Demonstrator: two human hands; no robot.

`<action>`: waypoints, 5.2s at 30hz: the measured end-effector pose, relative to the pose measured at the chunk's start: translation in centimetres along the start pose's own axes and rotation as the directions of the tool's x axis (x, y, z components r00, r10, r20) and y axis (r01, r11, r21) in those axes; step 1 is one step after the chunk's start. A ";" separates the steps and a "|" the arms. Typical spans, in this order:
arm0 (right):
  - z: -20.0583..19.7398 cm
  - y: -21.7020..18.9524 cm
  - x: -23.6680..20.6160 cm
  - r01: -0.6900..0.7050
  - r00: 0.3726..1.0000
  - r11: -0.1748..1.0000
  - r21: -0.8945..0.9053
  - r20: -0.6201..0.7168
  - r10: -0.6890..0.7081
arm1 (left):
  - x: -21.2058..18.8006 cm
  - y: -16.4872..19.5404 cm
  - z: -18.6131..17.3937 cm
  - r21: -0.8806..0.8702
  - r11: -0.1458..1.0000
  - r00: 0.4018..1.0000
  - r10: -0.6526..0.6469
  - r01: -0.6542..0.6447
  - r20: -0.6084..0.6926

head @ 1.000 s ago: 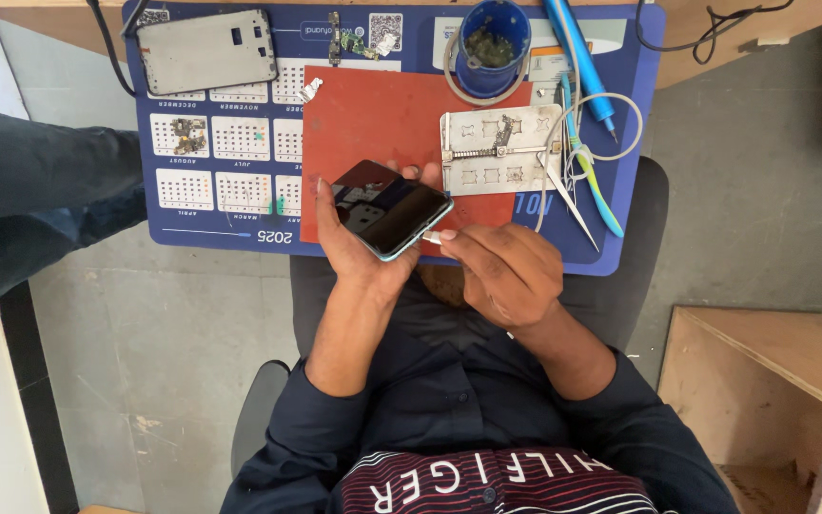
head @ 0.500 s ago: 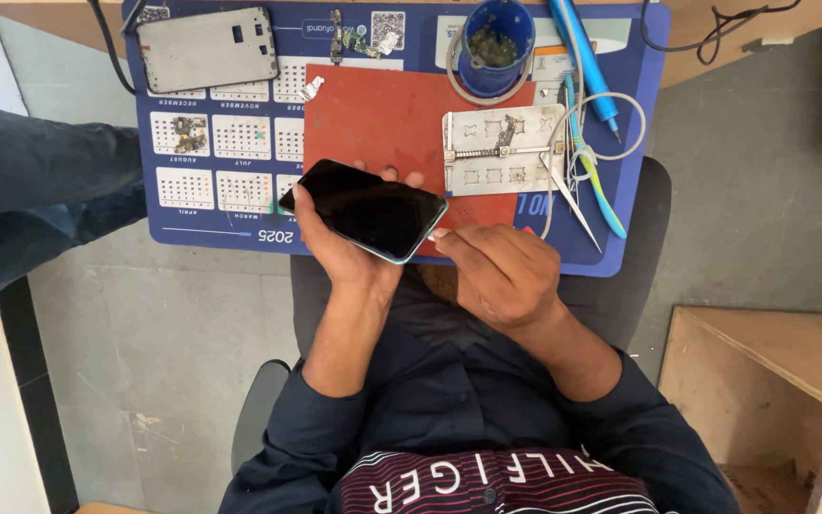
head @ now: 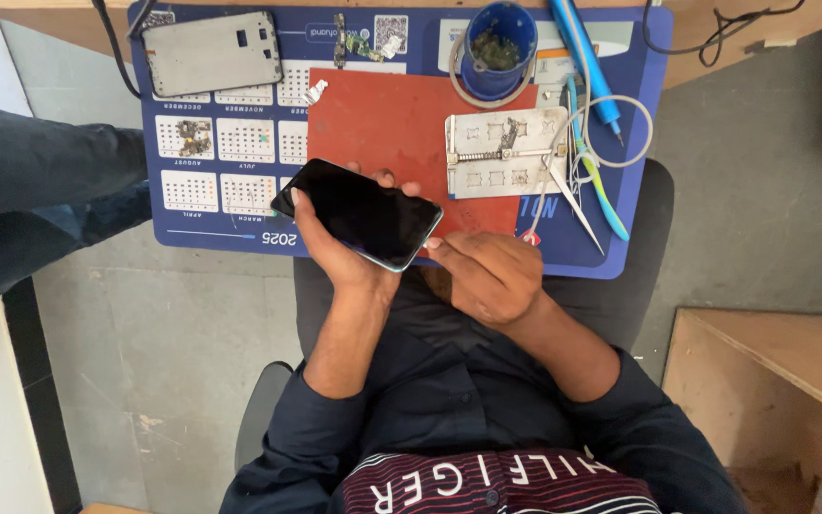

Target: The person disassembles a smartphone, removes the battery, and uses a blue pen-like tool to clean the internal components. They then reassemble the phone, connect a charging cable, and test the device by turning it on and off.

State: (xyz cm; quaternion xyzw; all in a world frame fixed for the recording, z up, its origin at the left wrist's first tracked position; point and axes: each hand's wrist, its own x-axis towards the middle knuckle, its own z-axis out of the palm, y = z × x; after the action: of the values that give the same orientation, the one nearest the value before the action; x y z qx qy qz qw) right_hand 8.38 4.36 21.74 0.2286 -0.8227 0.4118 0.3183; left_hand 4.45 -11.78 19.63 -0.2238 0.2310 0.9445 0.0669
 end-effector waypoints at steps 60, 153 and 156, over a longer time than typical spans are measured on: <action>0.8 1.6 1.0 -0.585 0.791 0.808 0.070 0.267 0.550 | 4.9 -0.3 -3.6 0.015 0.999 0.893 0.028 -0.038 0.449; 6.8 3.5 -3.5 -0.399 0.884 0.839 0.369 -0.089 0.460 | 6.4 -3.2 -5.4 0.081 0.994 0.899 0.026 -0.068 0.437; 6.9 3.5 -3.4 -0.400 0.882 0.831 0.387 -0.085 0.464 | 6.4 -3.1 -5.4 0.093 0.994 0.891 0.008 -0.056 0.453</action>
State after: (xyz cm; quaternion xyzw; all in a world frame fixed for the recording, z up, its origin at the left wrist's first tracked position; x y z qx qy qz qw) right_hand 6.24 1.03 14.29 0.0529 -0.7326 0.6346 0.2403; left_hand 1.52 -11.44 11.19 0.0095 0.2614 0.9584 0.1145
